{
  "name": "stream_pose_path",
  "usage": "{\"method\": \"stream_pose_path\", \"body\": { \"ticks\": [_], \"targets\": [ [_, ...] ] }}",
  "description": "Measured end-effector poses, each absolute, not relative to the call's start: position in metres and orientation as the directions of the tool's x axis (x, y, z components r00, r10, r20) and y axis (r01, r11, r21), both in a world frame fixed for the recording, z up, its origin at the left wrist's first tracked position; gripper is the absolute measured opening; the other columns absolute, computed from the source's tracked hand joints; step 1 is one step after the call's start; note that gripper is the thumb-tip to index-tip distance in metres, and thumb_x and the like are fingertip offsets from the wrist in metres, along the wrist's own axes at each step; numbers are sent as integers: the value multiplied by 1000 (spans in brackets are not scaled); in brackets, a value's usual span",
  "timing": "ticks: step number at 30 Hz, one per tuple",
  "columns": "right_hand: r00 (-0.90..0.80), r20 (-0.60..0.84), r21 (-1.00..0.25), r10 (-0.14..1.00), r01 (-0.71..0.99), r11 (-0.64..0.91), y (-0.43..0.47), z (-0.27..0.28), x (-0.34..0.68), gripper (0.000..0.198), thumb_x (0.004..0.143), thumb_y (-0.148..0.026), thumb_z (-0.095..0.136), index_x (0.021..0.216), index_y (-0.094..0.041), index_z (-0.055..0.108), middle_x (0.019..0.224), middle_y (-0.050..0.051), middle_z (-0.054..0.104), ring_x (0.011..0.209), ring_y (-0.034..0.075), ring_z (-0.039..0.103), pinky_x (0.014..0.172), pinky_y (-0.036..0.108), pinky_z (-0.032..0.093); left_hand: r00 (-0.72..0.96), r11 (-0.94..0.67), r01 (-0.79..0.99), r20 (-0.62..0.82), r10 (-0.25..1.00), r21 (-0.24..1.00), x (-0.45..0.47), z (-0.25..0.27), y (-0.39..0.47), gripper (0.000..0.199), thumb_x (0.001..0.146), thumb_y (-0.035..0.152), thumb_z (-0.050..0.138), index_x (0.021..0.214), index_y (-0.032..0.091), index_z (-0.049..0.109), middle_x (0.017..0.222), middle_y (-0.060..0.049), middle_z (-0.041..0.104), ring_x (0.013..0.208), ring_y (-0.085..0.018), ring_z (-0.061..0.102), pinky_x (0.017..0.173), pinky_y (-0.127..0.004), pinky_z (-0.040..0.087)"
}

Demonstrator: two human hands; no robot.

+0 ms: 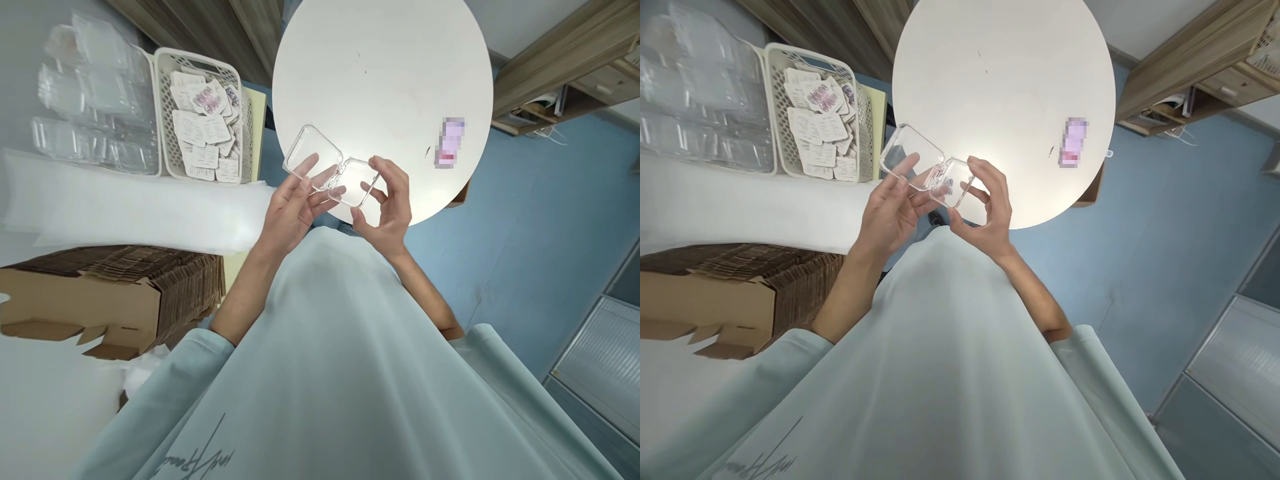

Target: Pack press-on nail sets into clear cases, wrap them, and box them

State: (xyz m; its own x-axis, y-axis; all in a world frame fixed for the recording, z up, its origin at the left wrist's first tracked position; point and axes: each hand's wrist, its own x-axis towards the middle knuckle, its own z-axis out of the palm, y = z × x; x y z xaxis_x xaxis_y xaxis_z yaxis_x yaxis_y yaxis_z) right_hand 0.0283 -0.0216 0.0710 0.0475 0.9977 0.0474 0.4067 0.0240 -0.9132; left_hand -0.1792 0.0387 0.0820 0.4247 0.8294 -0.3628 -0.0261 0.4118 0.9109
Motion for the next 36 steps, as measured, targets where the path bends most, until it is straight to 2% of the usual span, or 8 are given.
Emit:
{"method": "stream_pose_path", "body": {
  "ticks": [6,12,18,23,26,28,31,36],
  "targets": [
    [27,-4,-925,1000,379,-14,-26,41,20,93,97,-70,84,177,-42,44,182,16,46,183,49,31,129,79,59,359,381,-43,-342,868,923,-185,76,39,81,106,91,62,166,36,63,174,-12,68,158,-39,70,127,-60,64],
    [38,-38,-919,999,391,-50,-10,35,21,89,99,-80,75,173,-36,52,177,19,54,180,49,37,140,82,43,297,395,12,-381,876,919,-208,69,49,81,106,93,58,164,36,64,163,-10,77,152,-37,74,123,-60,67],
    [-1,-43,-857,999,514,-36,30,-46,36,67,112,-72,64,164,-30,59,159,18,68,157,37,64,129,67,56,215,422,-33,-405,888,906,-235,58,48,73,108,85,65,161,36,68,152,-10,82,140,-35,81,118,-57,70],
    [-50,-320,-678,946,710,-192,58,-129,27,44,115,-50,68,149,-23,70,149,19,71,139,34,68,126,56,58,35,530,-147,-531,847,835,-251,59,38,65,108,75,74,152,26,75,142,-13,86,131,-32,85,112,-45,71],
    [-108,-457,-542,883,821,-180,70,-152,17,41,109,-30,74,148,-17,70,154,22,69,143,36,65,126,53,57,-22,559,-190,-572,820,807,-260,62,32,59,108,70,78,148,26,77,136,-11,87,127,-30,87,110,-42,71],
    [-132,-519,-450,844,882,-138,75,-161,12,45,106,-23,76,149,-13,67,156,25,66,147,39,62,126,54,55,-44,565,-203,-584,811,800,-266,63,27,57,108,69,78,147,27,78,135,-10,88,126,-29,87,109,-41,70],
    [-154,-556,-350,817,935,-62,79,-171,4,47,109,-30,75,150,-12,61,157,29,64,146,43,60,124,58,54,-75,557,-216,-582,810,802,-274,62,17,61,107,72,79,149,27,77,136,-10,87,126,-29,87,108,-39,70],
    [-167,-537,-274,827,962,16,81,-179,-7,39,115,-38,67,143,-11,60,157,32,62,146,43,58,122,59,54,-103,533,-236,-567,818,812,-282,60,3,70,105,76,79,152,24,75,137,-14,87,129,-32,86,110,-43,69]
  ]
}}
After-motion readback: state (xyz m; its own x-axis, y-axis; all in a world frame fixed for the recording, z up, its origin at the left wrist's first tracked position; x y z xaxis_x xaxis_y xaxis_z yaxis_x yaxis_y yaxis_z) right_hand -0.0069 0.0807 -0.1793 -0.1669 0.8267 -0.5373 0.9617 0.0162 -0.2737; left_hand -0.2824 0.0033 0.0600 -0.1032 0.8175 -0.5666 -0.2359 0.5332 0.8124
